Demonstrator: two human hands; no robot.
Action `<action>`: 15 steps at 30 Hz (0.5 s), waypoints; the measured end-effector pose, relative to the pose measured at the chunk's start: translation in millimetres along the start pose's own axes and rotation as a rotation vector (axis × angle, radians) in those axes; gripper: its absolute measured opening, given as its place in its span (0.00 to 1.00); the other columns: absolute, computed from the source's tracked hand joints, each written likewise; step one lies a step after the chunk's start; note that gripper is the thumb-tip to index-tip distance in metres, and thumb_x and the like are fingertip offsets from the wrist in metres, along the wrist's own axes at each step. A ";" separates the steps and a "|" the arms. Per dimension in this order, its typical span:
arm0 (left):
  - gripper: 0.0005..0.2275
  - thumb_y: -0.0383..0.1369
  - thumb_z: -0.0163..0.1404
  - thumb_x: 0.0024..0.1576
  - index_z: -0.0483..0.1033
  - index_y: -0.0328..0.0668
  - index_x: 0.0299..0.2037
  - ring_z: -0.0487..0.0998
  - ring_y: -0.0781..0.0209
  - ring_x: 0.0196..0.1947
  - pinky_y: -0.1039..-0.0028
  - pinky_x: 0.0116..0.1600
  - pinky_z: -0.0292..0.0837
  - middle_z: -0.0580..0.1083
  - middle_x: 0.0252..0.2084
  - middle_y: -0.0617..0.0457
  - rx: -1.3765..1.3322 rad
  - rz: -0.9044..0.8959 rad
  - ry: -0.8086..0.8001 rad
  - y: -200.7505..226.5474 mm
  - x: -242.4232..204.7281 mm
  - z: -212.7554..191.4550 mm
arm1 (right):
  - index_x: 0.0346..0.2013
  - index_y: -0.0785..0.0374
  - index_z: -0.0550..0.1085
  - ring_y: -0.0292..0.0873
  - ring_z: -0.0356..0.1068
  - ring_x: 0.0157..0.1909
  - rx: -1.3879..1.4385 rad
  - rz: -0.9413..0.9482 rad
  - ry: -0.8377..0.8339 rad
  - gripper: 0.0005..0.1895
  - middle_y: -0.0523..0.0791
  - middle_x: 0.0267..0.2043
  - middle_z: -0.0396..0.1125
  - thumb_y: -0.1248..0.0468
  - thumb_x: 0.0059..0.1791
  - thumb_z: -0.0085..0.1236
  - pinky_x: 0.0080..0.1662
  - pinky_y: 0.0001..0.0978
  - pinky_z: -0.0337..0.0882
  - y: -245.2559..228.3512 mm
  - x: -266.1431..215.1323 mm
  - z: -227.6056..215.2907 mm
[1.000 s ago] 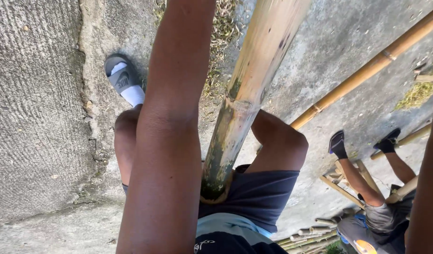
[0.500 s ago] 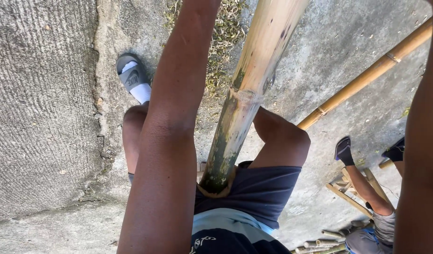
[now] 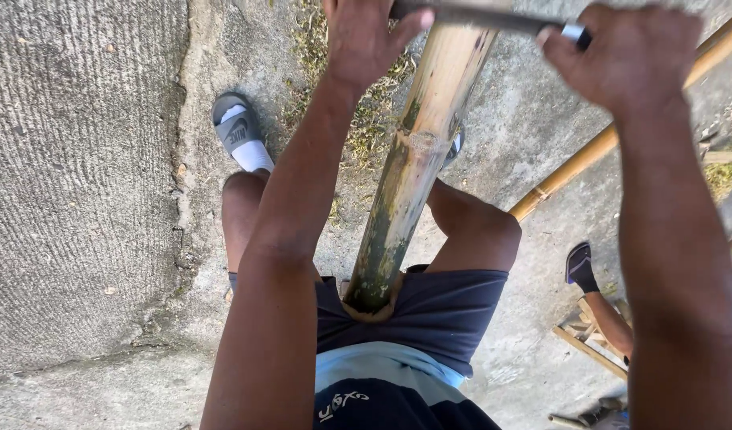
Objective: Stripping the outer layer of a bamboo pole using a metal scraper tool.
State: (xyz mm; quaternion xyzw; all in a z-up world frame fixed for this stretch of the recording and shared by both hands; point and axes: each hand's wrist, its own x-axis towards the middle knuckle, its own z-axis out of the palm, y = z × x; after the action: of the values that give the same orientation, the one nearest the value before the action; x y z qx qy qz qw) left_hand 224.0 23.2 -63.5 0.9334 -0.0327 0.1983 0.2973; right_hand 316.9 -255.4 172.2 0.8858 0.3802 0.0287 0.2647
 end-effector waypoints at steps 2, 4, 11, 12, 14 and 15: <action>0.26 0.62 0.47 0.62 0.77 0.46 0.43 0.70 0.50 0.45 0.48 0.54 0.59 0.71 0.40 0.49 -0.103 -0.186 -0.058 25.5 -14.0 -44.8 | 0.29 0.50 0.79 0.34 0.61 0.17 0.107 -0.047 0.000 0.24 0.36 0.14 0.62 0.37 0.56 0.54 0.27 0.33 0.63 -15.0 -23.6 0.6; 0.26 0.62 0.47 0.62 0.77 0.45 0.40 0.68 0.50 0.45 0.50 0.55 0.57 0.70 0.39 0.49 -0.152 -0.240 -0.163 39.2 -45.4 -67.8 | 0.28 0.50 0.78 0.34 0.59 0.15 0.161 -0.037 -0.063 0.25 0.36 0.14 0.61 0.37 0.57 0.56 0.25 0.33 0.61 -37.9 -48.7 -6.3; 0.27 0.62 0.46 0.63 0.77 0.43 0.37 0.65 0.51 0.44 0.55 0.54 0.54 0.68 0.38 0.50 -0.108 -0.203 -0.190 60.2 -75.7 -99.6 | 0.24 0.56 0.75 0.36 0.58 0.18 0.489 0.033 -0.045 0.28 0.39 0.14 0.60 0.39 0.57 0.59 0.25 0.35 0.59 -65.6 -93.0 12.5; 0.27 0.62 0.46 0.63 0.77 0.43 0.37 0.65 0.51 0.44 0.55 0.54 0.54 0.68 0.38 0.50 -0.104 -0.198 -0.200 52.2 -58.9 -91.8 | 0.24 0.56 0.75 0.36 0.58 0.18 0.498 0.040 -0.047 0.28 0.39 0.14 0.60 0.39 0.57 0.59 0.25 0.35 0.59 -55.2 -84.1 27.0; 0.27 0.63 0.45 0.65 0.77 0.44 0.38 0.65 0.51 0.44 0.53 0.54 0.54 0.68 0.38 0.49 -0.054 -0.067 -0.071 38.1 -29.7 -76.0 | 0.24 0.55 0.75 0.36 0.56 0.17 0.487 0.025 0.039 0.27 0.37 0.14 0.57 0.41 0.57 0.57 0.24 0.34 0.58 -36.9 -69.9 57.1; 0.27 0.63 0.45 0.65 0.77 0.44 0.38 0.65 0.51 0.44 0.53 0.54 0.54 0.68 0.38 0.49 -0.052 -0.061 -0.084 32.5 -6.9 -74.1 | 0.24 0.55 0.75 0.36 0.56 0.17 0.497 0.035 0.035 0.27 0.37 0.14 0.57 0.41 0.57 0.57 0.24 0.34 0.58 -23.3 -58.9 73.0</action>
State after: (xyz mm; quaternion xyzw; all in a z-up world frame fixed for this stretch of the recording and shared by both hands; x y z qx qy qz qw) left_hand 185.8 38.3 6.6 0.9334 -0.0217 0.1489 0.3257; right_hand 278.2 -315.3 107.0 0.9295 0.3646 -0.0459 0.0315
